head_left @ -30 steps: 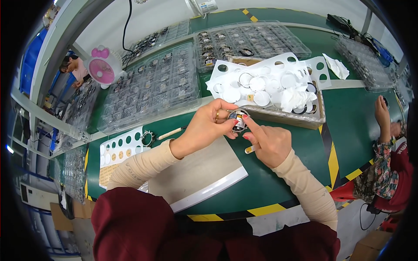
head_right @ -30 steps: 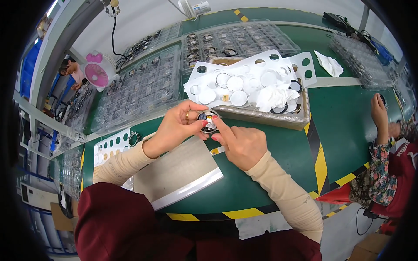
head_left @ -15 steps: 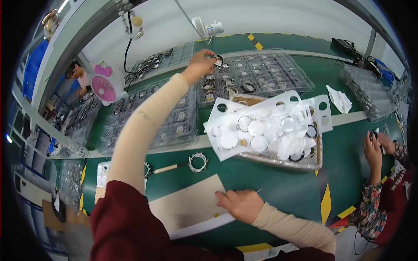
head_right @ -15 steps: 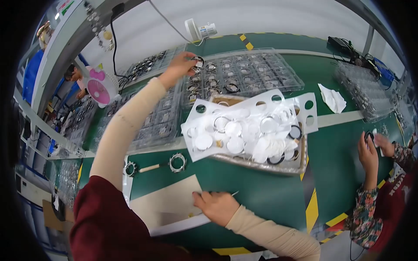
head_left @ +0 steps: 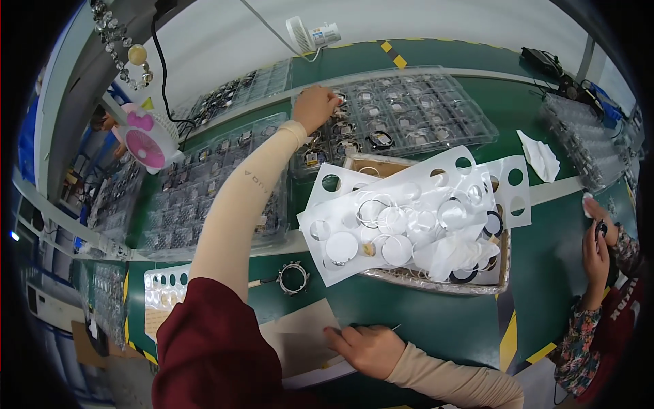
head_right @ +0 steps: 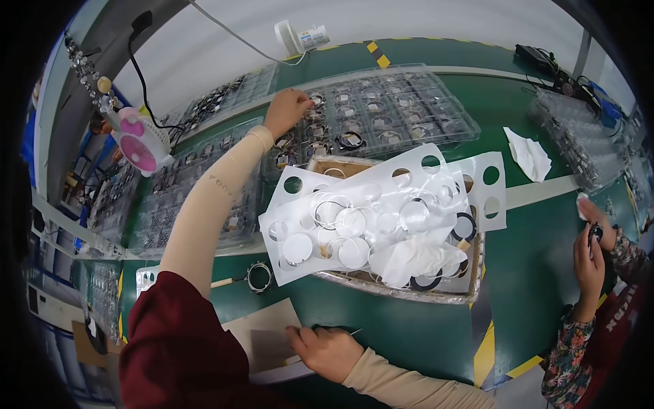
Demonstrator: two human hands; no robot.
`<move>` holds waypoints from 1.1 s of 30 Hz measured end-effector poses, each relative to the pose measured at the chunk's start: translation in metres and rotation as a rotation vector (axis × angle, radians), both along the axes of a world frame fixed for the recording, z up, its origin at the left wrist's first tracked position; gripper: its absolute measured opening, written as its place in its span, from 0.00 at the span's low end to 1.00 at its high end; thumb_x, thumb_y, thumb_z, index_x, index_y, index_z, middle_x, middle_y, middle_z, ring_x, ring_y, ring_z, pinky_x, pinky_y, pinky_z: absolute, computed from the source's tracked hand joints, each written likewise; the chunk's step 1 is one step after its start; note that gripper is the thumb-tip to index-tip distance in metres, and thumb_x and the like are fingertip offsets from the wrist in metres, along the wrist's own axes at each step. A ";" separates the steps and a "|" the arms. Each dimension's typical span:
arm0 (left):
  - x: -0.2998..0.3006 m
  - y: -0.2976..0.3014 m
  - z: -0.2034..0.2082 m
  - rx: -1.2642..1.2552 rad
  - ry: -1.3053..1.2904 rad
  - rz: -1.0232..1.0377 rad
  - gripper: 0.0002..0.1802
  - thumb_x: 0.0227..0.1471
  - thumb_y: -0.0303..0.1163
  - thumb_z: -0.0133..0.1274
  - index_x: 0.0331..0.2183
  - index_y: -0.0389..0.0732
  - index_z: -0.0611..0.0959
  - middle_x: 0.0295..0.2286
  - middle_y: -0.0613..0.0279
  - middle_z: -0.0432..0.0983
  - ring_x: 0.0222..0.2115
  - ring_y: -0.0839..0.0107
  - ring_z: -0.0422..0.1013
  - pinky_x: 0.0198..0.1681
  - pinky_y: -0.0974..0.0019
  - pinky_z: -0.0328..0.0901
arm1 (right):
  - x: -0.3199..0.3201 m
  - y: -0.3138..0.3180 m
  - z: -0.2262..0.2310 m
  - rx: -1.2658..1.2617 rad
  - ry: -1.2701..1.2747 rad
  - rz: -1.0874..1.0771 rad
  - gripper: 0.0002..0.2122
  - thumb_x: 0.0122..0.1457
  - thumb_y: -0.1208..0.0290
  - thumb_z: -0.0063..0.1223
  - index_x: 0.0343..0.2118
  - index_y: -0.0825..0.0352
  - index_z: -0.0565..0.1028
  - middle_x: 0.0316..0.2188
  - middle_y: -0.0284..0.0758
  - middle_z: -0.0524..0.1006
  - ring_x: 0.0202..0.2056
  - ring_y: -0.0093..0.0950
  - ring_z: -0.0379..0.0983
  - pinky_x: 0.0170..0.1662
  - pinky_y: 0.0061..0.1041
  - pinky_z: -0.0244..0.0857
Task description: The person assembles small electronic components by placing white parts into metal rings, using tweezers to adjust wires, on a production line workbench.
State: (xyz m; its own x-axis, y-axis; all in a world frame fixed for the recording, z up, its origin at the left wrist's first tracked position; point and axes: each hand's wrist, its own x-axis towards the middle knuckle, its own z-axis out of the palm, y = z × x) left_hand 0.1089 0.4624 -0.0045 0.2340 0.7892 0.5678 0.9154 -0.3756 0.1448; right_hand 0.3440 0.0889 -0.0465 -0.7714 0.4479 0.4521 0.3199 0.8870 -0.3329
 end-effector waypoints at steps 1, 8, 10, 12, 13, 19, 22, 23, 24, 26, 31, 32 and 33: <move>0.010 -0.010 0.009 -0.005 -0.001 -0.004 0.15 0.41 0.42 0.54 0.25 0.38 0.80 0.24 0.51 0.74 0.29 0.56 0.70 0.33 0.59 0.62 | 0.001 0.000 0.000 -0.005 -0.001 -0.004 0.13 0.47 0.71 0.50 0.37 0.67 0.72 0.18 0.29 0.64 0.17 0.20 0.65 0.20 0.17 0.61; 0.055 -0.071 0.031 -0.361 0.158 -0.010 0.28 0.45 0.56 0.43 0.21 0.39 0.81 0.20 0.52 0.74 0.25 0.53 0.70 0.28 0.57 0.65 | -0.001 -0.002 0.000 0.027 -0.036 0.008 0.15 0.45 0.73 0.46 0.38 0.68 0.69 0.21 0.31 0.66 0.18 0.21 0.67 0.20 0.17 0.62; 0.071 -0.076 0.032 -0.439 0.248 0.016 0.28 0.42 0.57 0.48 0.21 0.39 0.81 0.20 0.51 0.74 0.24 0.56 0.70 0.26 0.59 0.63 | -0.001 -0.003 -0.001 0.034 -0.040 0.008 0.15 0.45 0.73 0.46 0.38 0.68 0.69 0.21 0.31 0.66 0.18 0.21 0.67 0.20 0.17 0.62; 0.077 -0.075 0.028 -0.449 0.252 -0.028 0.29 0.40 0.58 0.50 0.21 0.38 0.81 0.20 0.51 0.74 0.23 0.56 0.70 0.26 0.59 0.63 | -0.002 -0.003 -0.004 0.049 -0.012 -0.015 0.13 0.48 0.68 0.51 0.37 0.66 0.72 0.18 0.29 0.65 0.17 0.20 0.64 0.20 0.18 0.61; 0.077 -0.074 0.025 -0.460 0.259 -0.071 0.29 0.39 0.58 0.51 0.21 0.36 0.80 0.20 0.50 0.74 0.23 0.56 0.71 0.26 0.59 0.63 | -0.002 -0.003 -0.003 0.051 -0.012 -0.015 0.13 0.48 0.68 0.51 0.37 0.66 0.72 0.18 0.29 0.65 0.17 0.20 0.64 0.20 0.18 0.61; 0.066 -0.041 0.022 -0.657 -0.019 -0.140 0.24 0.39 0.50 0.57 0.24 0.36 0.80 0.19 0.57 0.73 0.19 0.70 0.69 0.23 0.67 0.62 | -0.002 -0.002 -0.004 0.027 0.000 -0.002 0.12 0.48 0.69 0.51 0.37 0.67 0.72 0.18 0.29 0.65 0.17 0.20 0.65 0.20 0.18 0.61; 0.035 -0.018 0.028 -0.625 -0.547 -0.053 0.21 0.41 0.47 0.57 0.26 0.36 0.79 0.19 0.61 0.73 0.18 0.77 0.66 0.19 0.73 0.60 | -0.001 -0.001 -0.002 0.023 0.019 0.011 0.13 0.47 0.71 0.50 0.37 0.67 0.72 0.18 0.29 0.65 0.17 0.20 0.65 0.20 0.18 0.61; 0.022 -0.010 0.030 -0.565 -0.700 0.001 0.19 0.42 0.45 0.56 0.23 0.35 0.79 0.18 0.60 0.74 0.17 0.77 0.67 0.18 0.73 0.59 | -0.001 -0.001 0.000 0.006 0.011 0.018 0.13 0.46 0.72 0.49 0.37 0.67 0.71 0.18 0.29 0.65 0.17 0.20 0.65 0.20 0.18 0.61; 0.022 0.004 0.031 -0.515 -0.856 0.024 0.18 0.44 0.43 0.55 0.20 0.35 0.79 0.17 0.60 0.74 0.16 0.76 0.67 0.16 0.72 0.58 | 0.002 -0.001 0.002 -0.010 -0.009 -0.003 0.14 0.45 0.73 0.49 0.38 0.67 0.71 0.18 0.29 0.65 0.17 0.20 0.65 0.19 0.18 0.61; -0.004 0.024 0.030 -0.489 -0.926 0.073 0.17 0.45 0.41 0.54 0.22 0.34 0.78 0.17 0.59 0.74 0.15 0.76 0.67 0.15 0.73 0.57 | 0.001 -0.001 0.004 -0.006 -0.003 0.000 0.15 0.44 0.73 0.48 0.38 0.67 0.71 0.18 0.29 0.64 0.17 0.20 0.65 0.19 0.18 0.60; -0.023 0.059 0.013 -0.462 -1.103 0.227 0.16 0.47 0.37 0.53 0.25 0.31 0.76 0.17 0.57 0.74 0.13 0.73 0.68 0.12 0.72 0.57 | -0.001 0.000 0.002 -0.032 0.005 -0.007 0.17 0.41 0.73 0.47 0.38 0.68 0.71 0.19 0.29 0.63 0.17 0.20 0.64 0.18 0.18 0.60; -0.030 0.067 0.009 -0.493 -1.198 0.205 0.15 0.47 0.36 0.52 0.26 0.30 0.76 0.18 0.55 0.74 0.13 0.72 0.68 0.11 0.72 0.57 | -0.002 -0.001 0.003 -0.031 0.002 0.006 0.17 0.41 0.73 0.46 0.38 0.69 0.71 0.19 0.29 0.63 0.17 0.20 0.64 0.18 0.17 0.59; -0.028 0.073 0.005 -0.534 -1.293 0.174 0.15 0.47 0.34 0.52 0.26 0.29 0.76 0.18 0.53 0.74 0.12 0.71 0.68 0.11 0.71 0.57 | -0.002 -0.001 0.002 -0.034 -0.004 0.009 0.18 0.41 0.73 0.46 0.39 0.69 0.71 0.19 0.29 0.63 0.16 0.20 0.64 0.18 0.17 0.59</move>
